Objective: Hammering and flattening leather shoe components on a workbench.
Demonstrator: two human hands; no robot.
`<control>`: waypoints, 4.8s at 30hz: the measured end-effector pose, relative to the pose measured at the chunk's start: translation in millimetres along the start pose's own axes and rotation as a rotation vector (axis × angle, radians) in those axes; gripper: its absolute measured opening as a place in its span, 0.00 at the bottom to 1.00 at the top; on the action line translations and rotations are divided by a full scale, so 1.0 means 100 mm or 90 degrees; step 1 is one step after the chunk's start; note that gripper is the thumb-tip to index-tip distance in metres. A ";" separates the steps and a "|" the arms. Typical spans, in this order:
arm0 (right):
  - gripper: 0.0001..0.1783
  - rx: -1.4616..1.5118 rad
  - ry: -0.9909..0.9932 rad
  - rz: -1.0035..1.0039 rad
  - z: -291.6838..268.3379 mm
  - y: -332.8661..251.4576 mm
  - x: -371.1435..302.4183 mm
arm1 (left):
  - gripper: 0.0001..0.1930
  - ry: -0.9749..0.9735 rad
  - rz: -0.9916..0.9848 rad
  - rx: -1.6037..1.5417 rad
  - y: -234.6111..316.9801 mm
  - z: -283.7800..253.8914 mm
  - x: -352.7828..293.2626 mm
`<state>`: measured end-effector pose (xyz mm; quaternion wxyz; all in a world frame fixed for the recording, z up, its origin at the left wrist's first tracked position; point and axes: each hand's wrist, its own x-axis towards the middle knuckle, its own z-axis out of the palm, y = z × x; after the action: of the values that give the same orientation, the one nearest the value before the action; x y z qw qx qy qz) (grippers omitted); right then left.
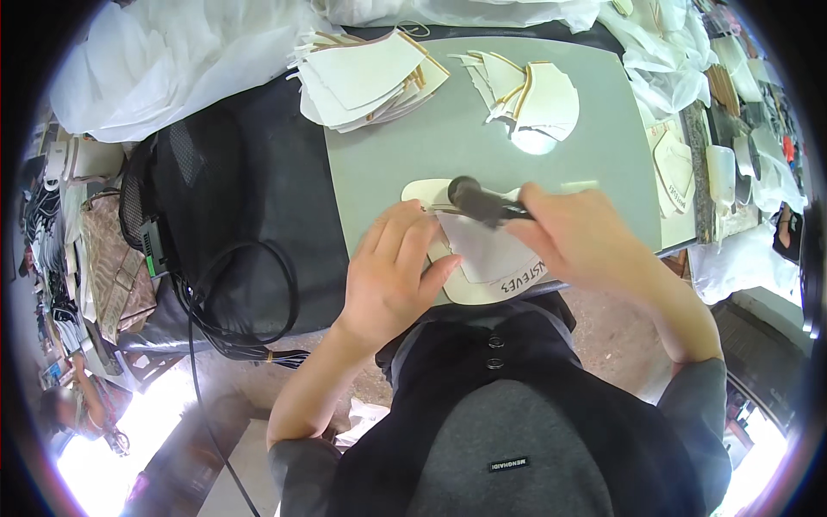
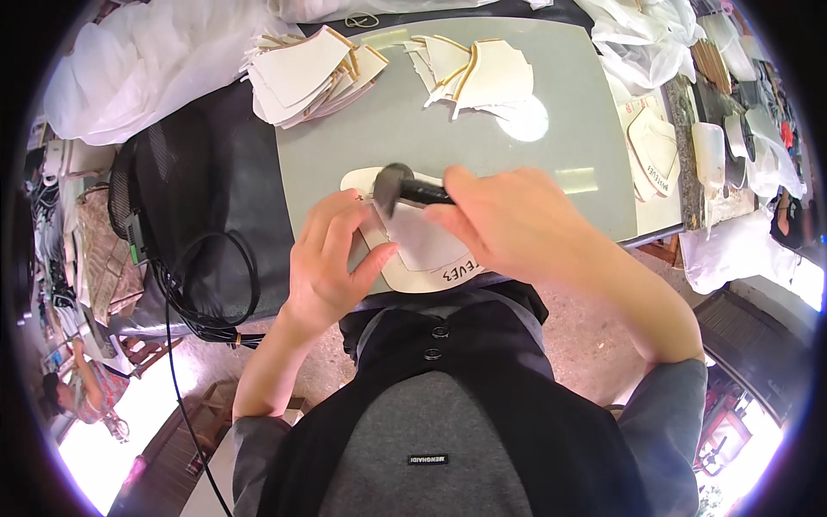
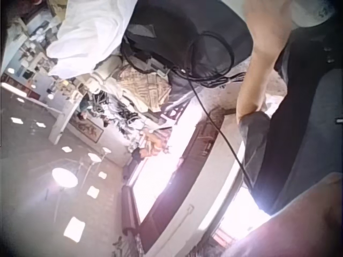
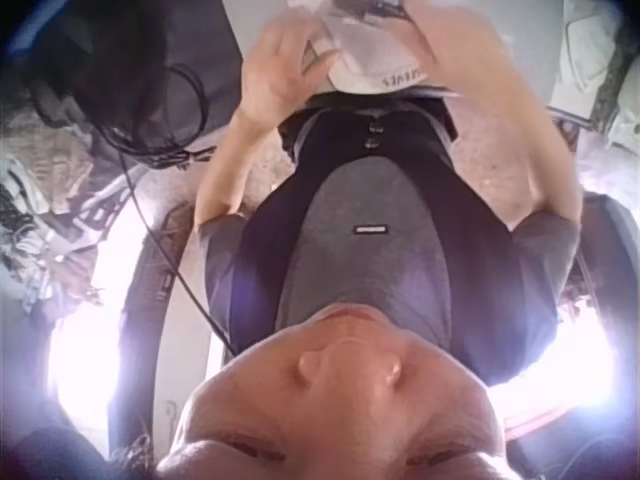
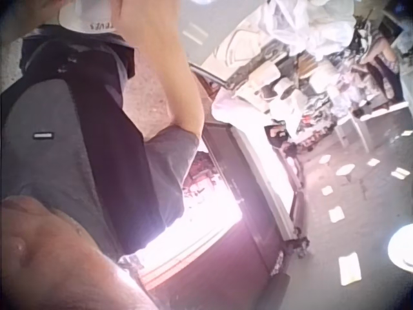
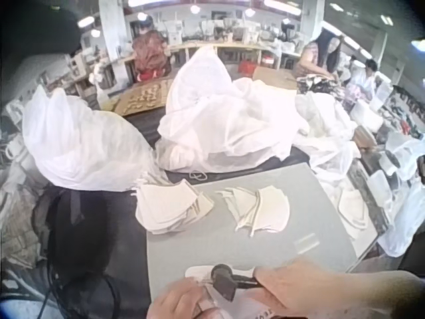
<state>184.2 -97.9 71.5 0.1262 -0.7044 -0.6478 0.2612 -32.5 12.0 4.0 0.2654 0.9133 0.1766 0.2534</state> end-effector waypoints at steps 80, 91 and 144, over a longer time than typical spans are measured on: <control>0.06 0.744 0.123 0.163 0.40 0.34 -0.42 | 0.13 0.075 -0.091 -0.011 0.17 -0.04 0.05; 0.09 0.757 0.111 0.225 0.39 0.25 -0.34 | 0.17 -0.112 0.046 0.025 0.24 0.00 -0.19; 0.18 0.676 0.062 0.220 0.40 0.33 -0.32 | 0.13 -0.159 -0.462 -0.466 0.48 -0.03 0.34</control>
<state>190.5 -139.5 27.9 0.4486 -0.6514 -0.2960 0.5356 2.1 -9.9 46.5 0.6562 0.6646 0.3484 0.0793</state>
